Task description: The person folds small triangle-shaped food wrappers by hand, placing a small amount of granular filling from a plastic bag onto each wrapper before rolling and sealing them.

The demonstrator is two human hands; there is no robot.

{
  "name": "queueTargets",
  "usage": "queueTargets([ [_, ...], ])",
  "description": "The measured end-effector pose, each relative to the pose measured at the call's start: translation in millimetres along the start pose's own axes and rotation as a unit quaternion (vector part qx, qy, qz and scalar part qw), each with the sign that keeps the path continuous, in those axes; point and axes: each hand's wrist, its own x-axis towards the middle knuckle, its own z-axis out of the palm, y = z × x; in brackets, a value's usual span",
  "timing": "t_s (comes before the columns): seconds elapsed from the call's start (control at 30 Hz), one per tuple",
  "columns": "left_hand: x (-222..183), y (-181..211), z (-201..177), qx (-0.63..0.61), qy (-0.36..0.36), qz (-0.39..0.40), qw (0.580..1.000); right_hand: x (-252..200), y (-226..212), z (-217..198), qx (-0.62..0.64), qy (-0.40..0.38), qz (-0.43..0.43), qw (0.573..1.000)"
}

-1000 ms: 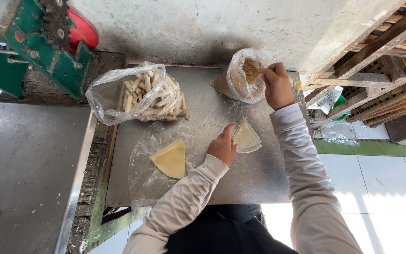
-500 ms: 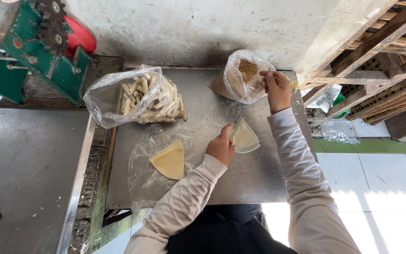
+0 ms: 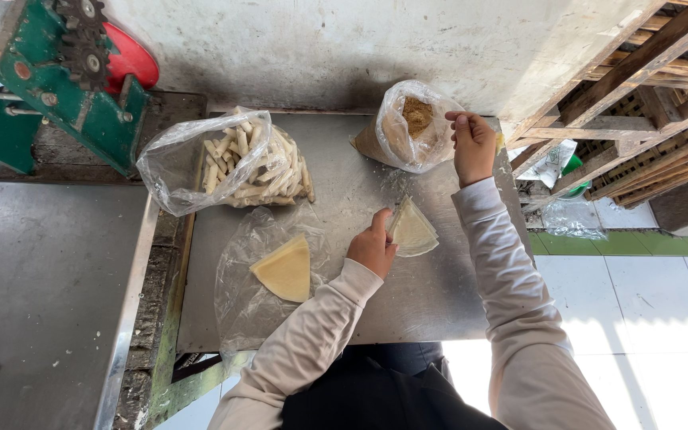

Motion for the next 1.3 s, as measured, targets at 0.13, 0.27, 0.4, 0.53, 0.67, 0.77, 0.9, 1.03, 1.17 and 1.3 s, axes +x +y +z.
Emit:
queueTargets([
  [0.13,-0.6,0.8,-0.6,-0.003,-0.002,-0.005,1.000,1.8,6.4,-1.5,0.052,0.007,0.045,0.998],
  [0.27,-0.4,1.3,-1.3,0.002,0.005,0.001,1.000,1.4,3.6,-5.4,0.133,0.003,0.074,0.988],
  [0.4,0.1,-1.1,-1.3,-0.003,-0.001,0.001,1.000,-7.8,-18.9,-20.9,0.273,-0.009,0.123,0.954],
  [0.53,0.5,-5.0,1.7,0.016,0.021,0.022,0.999,-42.7,-50.2,-58.7,0.317,-0.029,0.173,0.932],
  [0.67,1.7,-8.4,3.4,-0.007,0.026,0.018,0.999,-92.2,-58.7,-92.8,0.288,-0.081,0.201,0.933],
  [0.77,2.6,-10.2,2.4,-0.027,0.029,0.009,0.999,-126.2,-39.4,-104.9,0.258,-0.101,0.245,0.929],
  [0.9,3.4,-10.6,3.3,-0.042,0.027,-0.007,0.999,-153.1,9.2,-97.2,0.228,-0.153,0.286,0.918],
  [1.03,5.1,-11.4,5.6,-0.042,0.029,-0.008,0.999,-157.5,38.0,-93.6,0.124,-0.234,0.196,0.944],
  [1.17,5.5,-11.7,6.1,-0.045,0.033,-0.003,0.998,-154.9,35.1,-100.1,0.051,-0.279,0.096,0.954],
  [1.3,4.0,-10.5,5.2,-0.057,0.032,-0.009,0.998,-152.4,18.3,-114.0,0.015,-0.302,0.027,0.953],
])
